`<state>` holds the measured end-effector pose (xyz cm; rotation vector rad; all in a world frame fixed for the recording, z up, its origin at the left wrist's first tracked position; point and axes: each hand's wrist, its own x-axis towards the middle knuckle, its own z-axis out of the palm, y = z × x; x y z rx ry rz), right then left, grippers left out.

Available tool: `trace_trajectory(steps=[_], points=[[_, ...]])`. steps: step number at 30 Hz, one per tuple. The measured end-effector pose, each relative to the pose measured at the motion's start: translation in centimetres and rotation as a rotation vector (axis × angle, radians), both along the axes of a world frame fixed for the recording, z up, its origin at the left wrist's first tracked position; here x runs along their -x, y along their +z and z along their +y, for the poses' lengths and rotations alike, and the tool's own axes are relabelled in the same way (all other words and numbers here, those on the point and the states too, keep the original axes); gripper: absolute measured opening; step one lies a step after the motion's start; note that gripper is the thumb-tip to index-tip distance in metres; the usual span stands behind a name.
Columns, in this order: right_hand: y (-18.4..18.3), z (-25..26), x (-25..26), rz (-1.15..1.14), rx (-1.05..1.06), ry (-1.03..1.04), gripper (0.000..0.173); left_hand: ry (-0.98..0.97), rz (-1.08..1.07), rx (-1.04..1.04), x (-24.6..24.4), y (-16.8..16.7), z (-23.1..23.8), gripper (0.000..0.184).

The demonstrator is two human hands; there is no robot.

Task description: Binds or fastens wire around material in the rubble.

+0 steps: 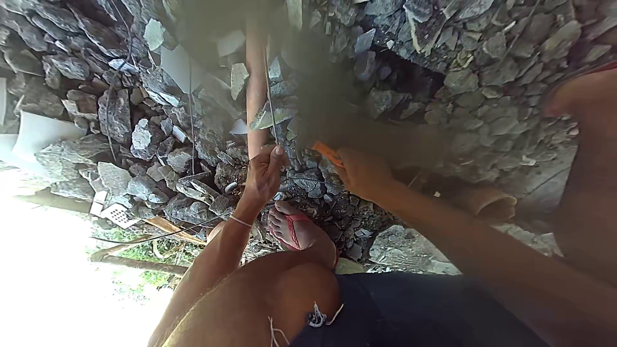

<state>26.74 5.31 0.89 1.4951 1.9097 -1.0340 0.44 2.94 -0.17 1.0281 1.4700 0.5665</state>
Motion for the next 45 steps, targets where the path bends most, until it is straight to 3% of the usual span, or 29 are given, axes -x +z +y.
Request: trace_trajectory(steps=[3, 6, 8, 15, 20, 26, 33, 39, 42, 45], points=[[-0.8, -1.7, -0.3, 0.144, -0.190, 0.026, 0.046, -0.014, -0.021, 0.007, 0.2, 0.1, 0.1, 0.045], [-0.8, -2.9, 1.1, 0.352, -0.287, 0.029, 0.041, -0.045, -0.037, -0.007, 0.5, 0.3, 0.2, 0.045], [-0.8, -3.4, 2.8, 0.427, -0.246, -0.012, 0.036, -0.048, -0.035, -0.012, 0.4, 0.5, 0.2, 0.046], [-2.0, -3.0, 9.1, 0.167, 0.176, 0.040, 0.055, -0.006, -0.069, 0.025, 0.3, 1.1, -0.9, 0.050], [-3.6, -5.3, 10.5, 0.097, 0.037, 0.019, 0.040, 0.011, -0.097, 0.028, 0.3, 1.4, -1.0, 0.049], [-4.4, -6.3, 9.2, 0.222, -0.168, -0.003, 0.024, 0.017, -0.163, 0.030, 0.9, 1.0, -1.1, 0.049], [-4.0, -6.3, 9.0, 0.211, -0.206, 0.133, 0.029, 0.016, -0.158, -0.014, 1.2, 0.4, -1.3, 0.048], [-2.6, -2.2, 9.3, 0.143, 0.304, 0.027, 0.031, -0.004, -0.160, -0.001, 1.3, 0.3, -1.1, 0.048], [-2.4, -0.4, 8.9, 0.206, 0.488, -0.199, 0.025, -0.010, -0.165, -0.032, 1.4, 0.0, -1.1, 0.047], [-2.8, -0.4, 8.6, 0.241, 0.537, -0.411, 0.021, -0.003, -0.151, -0.016, 1.1, 0.0, -1.0, 0.046]])
